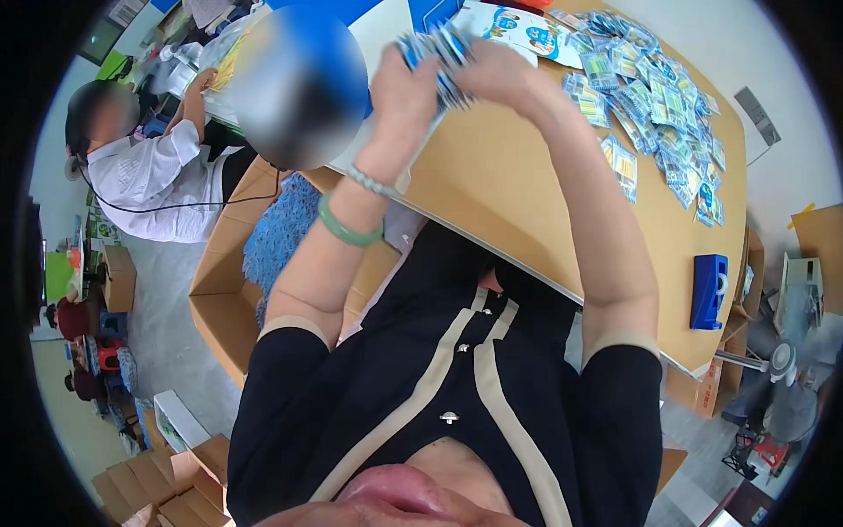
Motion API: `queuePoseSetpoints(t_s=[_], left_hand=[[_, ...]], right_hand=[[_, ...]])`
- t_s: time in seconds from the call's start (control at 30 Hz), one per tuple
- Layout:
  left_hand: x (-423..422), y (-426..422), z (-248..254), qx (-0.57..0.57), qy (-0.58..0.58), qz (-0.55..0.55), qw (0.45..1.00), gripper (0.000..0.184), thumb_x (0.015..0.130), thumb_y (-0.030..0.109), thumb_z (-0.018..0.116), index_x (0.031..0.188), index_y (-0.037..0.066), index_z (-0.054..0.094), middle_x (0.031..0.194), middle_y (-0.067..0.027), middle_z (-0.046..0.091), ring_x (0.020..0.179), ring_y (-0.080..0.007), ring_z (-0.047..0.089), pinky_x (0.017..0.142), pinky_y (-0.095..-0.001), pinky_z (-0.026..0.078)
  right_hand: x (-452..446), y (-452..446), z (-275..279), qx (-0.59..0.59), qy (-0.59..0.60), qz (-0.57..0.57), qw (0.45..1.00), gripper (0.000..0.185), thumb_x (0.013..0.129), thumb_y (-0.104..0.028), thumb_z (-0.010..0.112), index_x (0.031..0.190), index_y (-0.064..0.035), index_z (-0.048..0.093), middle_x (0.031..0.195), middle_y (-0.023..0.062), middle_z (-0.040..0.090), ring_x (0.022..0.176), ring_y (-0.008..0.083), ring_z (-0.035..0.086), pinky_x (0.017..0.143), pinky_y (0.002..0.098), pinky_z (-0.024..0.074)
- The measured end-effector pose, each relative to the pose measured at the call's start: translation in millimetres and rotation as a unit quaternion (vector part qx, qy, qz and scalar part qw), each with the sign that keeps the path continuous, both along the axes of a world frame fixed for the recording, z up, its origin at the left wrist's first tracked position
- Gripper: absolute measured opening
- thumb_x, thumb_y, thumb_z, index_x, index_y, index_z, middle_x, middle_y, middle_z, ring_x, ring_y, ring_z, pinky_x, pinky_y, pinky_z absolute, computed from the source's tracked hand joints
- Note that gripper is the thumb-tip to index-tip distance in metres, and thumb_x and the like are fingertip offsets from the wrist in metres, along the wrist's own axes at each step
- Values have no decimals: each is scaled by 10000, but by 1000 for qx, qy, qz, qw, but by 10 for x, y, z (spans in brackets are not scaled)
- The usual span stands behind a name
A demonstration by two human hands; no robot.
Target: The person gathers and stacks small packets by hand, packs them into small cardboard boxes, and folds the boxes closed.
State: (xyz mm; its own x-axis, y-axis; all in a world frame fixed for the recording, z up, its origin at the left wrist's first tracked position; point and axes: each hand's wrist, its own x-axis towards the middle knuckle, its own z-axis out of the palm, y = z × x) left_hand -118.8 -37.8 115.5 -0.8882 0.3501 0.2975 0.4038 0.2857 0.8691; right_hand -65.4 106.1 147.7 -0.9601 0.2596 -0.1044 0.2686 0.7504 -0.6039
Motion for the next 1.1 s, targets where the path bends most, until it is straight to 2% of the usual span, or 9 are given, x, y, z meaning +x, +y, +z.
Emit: queuePoseSetpoints(t_s=[0.23,0.37,0.5,0.63,0.73,0.87,0.93,1.0,1.1], left_hand=[[-883,336,-365,-77,-48,110,990,452,876,121,594,1234,-76,401,1092,-281,626,1058,-411,611,869,-464,494],[-800,361,-119,-70,-381,56,920,505,956,210,473,1366,-62,362,1308,-272,537,1198,-363,559,965,-442,475],[-1264,539,-662,-223,-250,78,939,462,955,201,449,1369,9,380,1369,-244,498,1227,-373,538,1010,-457,453],[-1097,436,-559,-248,-247,60,935,463,913,167,508,1332,13,385,1328,-259,523,1215,-362,551,997,-453,461],[-964,380,-656,-329,-150,-94,928,517,852,150,581,1311,-7,404,1300,-268,539,1182,-368,570,967,-443,472],[-637,301,-855,-133,-164,-253,944,593,696,277,749,1157,-48,564,1089,-243,661,1045,-309,635,874,-433,498],[-516,274,-610,-272,-150,-349,884,645,701,304,752,1191,-42,515,1040,-268,664,958,-326,670,816,-436,529],[-476,366,-961,-280,-15,-213,936,568,757,240,716,1184,-45,472,1024,-306,650,967,-446,643,831,-484,522],[-263,307,-797,-361,85,-208,905,524,768,196,704,1189,-25,483,1038,-287,636,994,-421,630,839,-463,524]], right_hand=[[-1332,251,-345,103,19,129,986,316,791,-203,572,983,33,658,974,207,688,896,303,658,791,422,503],[-1966,438,-1399,58,4,202,978,370,848,-232,619,1153,-23,611,1202,197,634,1107,286,593,927,409,462],[-1722,356,-1260,5,105,172,980,375,863,-244,612,1192,-65,611,1223,171,635,1128,304,585,969,374,440],[-1471,224,-1141,182,-124,162,962,345,848,-266,607,1096,-35,676,1121,219,661,1095,359,607,945,394,455],[-1062,102,-1170,265,-124,143,946,298,834,-264,566,958,-53,736,1043,188,690,994,323,666,860,410,514],[-297,-106,-929,268,-150,107,945,239,739,-265,635,836,-74,740,879,178,704,843,330,683,746,441,528],[-73,-181,-960,215,-113,12,970,239,732,-258,626,786,-49,728,844,179,702,792,338,683,713,438,539],[-38,-193,-926,240,-118,24,963,273,735,-280,637,802,-30,726,847,187,704,819,332,689,732,423,551],[96,-233,-870,239,-92,-2,967,243,730,-244,642,809,-31,729,843,177,705,808,337,687,733,426,550]])
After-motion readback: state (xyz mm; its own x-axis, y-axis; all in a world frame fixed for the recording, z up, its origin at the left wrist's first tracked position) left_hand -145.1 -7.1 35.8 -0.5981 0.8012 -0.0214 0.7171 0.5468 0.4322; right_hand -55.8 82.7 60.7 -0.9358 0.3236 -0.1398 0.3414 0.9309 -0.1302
